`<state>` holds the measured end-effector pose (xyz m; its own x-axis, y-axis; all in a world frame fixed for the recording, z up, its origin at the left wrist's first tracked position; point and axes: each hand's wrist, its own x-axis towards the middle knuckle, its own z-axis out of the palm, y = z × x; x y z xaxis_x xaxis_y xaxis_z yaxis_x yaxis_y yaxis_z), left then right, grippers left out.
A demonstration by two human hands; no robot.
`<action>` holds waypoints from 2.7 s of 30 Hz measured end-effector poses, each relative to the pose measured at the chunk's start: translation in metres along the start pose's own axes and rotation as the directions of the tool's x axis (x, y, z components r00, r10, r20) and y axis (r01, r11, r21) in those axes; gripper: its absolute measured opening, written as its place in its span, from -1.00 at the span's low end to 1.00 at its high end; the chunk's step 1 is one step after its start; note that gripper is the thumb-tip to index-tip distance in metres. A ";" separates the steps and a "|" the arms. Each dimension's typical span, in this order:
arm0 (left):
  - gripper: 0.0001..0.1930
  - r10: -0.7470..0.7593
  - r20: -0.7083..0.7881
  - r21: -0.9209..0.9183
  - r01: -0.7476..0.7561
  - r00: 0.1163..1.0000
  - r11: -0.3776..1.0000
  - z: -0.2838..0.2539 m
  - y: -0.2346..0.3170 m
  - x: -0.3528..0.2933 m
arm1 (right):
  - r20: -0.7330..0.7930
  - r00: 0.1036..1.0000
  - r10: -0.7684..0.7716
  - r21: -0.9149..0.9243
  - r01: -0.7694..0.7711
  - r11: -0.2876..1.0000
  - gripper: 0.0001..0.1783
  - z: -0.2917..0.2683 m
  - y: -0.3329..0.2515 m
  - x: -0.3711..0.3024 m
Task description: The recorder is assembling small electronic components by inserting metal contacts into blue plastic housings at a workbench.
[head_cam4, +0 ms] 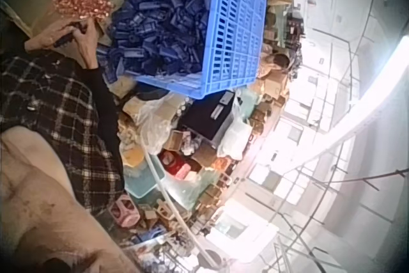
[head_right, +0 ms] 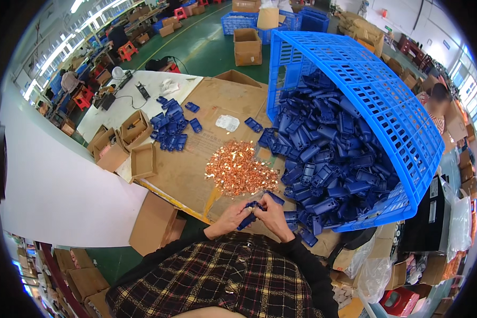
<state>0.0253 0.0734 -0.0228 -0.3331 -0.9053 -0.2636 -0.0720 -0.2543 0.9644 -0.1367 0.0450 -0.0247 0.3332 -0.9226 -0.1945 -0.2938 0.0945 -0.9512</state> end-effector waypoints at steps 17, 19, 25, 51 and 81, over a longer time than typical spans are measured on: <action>-0.76 -0.049 -0.616 -0.173 -0.074 0.787 0.982 -0.221 -0.087 0.075 | -0.162 0.955 0.247 -0.180 -0.275 0.944 -0.84 0.038 0.156 0.014; -0.56 0.139 -0.766 -0.090 -0.317 0.628 0.944 -0.249 -0.055 0.086 | -0.310 0.925 0.219 -0.219 -0.293 0.930 -0.91 0.042 0.138 0.017; -0.59 0.313 -0.494 0.225 -0.229 0.811 0.947 -0.211 -0.071 0.109 | -0.359 0.923 -0.141 -0.424 -0.027 0.905 -0.87 0.053 0.154 0.048; -0.84 0.363 0.498 0.852 -0.522 0.788 -0.034 0.002 -0.078 0.169 | -0.052 0.979 -0.199 -0.776 0.086 0.625 -0.80 0.053 0.158 0.024; -0.59 -0.061 0.105 -0.382 0.096 0.993 0.919 -0.004 0.002 0.061 | -0.318 0.771 -0.551 -0.459 0.384 0.801 -0.91 -0.022 -0.002 0.027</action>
<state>0.0090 0.0165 -0.0367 -0.4246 -0.8477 -0.3181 0.2607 -0.4509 0.8536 -0.1466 0.0116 -0.0227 0.1344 -0.8827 0.4504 -0.5190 -0.4499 -0.7268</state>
